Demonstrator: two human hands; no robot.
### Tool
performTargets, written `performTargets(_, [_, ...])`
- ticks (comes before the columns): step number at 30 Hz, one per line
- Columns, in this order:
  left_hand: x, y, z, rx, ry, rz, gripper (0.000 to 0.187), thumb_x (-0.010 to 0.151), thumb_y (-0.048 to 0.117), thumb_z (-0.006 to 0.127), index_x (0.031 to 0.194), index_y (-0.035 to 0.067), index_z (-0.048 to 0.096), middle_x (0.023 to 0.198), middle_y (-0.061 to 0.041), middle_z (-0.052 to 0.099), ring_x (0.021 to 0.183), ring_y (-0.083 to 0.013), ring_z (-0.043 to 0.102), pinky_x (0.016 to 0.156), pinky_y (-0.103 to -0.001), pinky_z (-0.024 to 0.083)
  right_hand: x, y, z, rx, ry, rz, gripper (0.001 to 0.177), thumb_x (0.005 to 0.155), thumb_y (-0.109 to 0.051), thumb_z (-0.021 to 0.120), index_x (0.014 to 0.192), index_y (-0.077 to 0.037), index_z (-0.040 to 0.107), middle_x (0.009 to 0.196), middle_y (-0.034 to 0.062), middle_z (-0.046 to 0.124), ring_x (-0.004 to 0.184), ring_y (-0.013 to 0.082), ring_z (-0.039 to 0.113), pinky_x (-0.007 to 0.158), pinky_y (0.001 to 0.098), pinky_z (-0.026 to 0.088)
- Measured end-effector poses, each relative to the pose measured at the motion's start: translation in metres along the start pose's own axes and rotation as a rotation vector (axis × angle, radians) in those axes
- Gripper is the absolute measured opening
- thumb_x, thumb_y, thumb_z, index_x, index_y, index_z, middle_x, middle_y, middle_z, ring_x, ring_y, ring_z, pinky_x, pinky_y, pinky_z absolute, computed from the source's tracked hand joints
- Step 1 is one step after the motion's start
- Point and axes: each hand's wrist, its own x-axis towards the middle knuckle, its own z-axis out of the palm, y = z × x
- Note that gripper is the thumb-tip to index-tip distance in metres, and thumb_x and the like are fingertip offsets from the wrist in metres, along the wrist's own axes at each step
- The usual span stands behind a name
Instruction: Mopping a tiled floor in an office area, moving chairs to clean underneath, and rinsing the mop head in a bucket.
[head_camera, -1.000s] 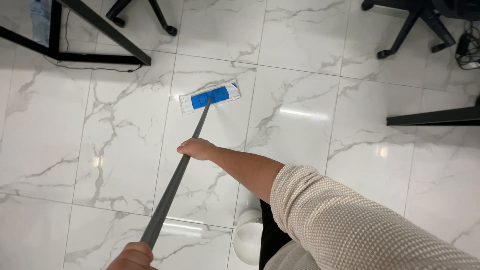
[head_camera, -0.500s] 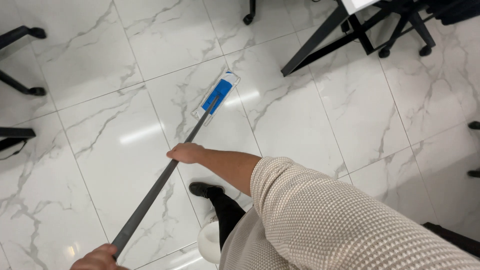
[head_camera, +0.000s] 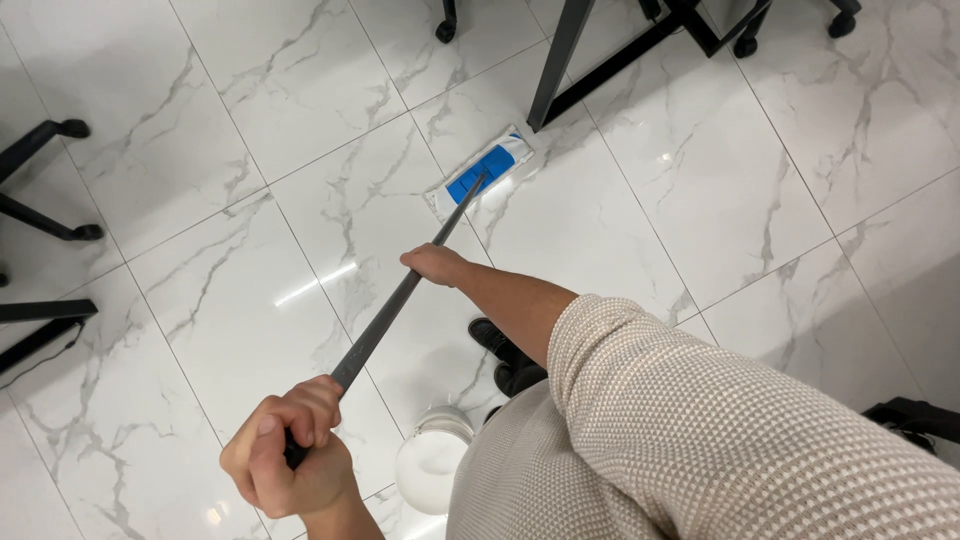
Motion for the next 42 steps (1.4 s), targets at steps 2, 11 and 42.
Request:
performTargets(2, [-0.013,0.0,0.002,-0.037,-0.038,-0.004,0.035,0.093,0.016,0.035,0.059,0.01,0.03,0.05,-0.006,0.024,0.045,-0.0194,0.023,0.053,-0.036,0.025,-0.012,0.016,-0.003,-0.014,0.011,0.014,0.032,0.095,-0.04,0.045,0.079,-0.021,0.024,0.077,-0.0011,0.029,0.071,0.0189,0.026,0.064,0.0386,0.018])
performTargets(11, [-0.04,0.001,0.018,-0.138,-0.277,0.108,0.03,0.091,0.011,0.033,0.062,0.012,0.025,0.054,-0.002,0.021,0.048,-0.0165,0.018,0.054,-0.035,0.021,-0.039,0.047,-0.006,0.079,0.096,0.007,0.031,0.09,-0.039,0.048,0.074,-0.023,0.027,0.072,-0.0036,0.029,0.065,0.0158,0.025,0.063,0.0361,0.017])
performTargets(42, [-0.043,-0.186,0.503,-0.205,-0.101,-0.058,0.038,0.097,0.016,0.043,0.06,0.011,0.037,0.056,-0.002,0.029,0.053,-0.0187,0.036,0.077,-0.041,0.05,-0.018,0.19,-0.494,0.408,0.376,0.216,0.005,0.091,-0.028,0.046,0.089,-0.025,0.047,0.077,-0.0025,0.033,0.07,0.0159,0.031,0.061,0.0343,0.028])
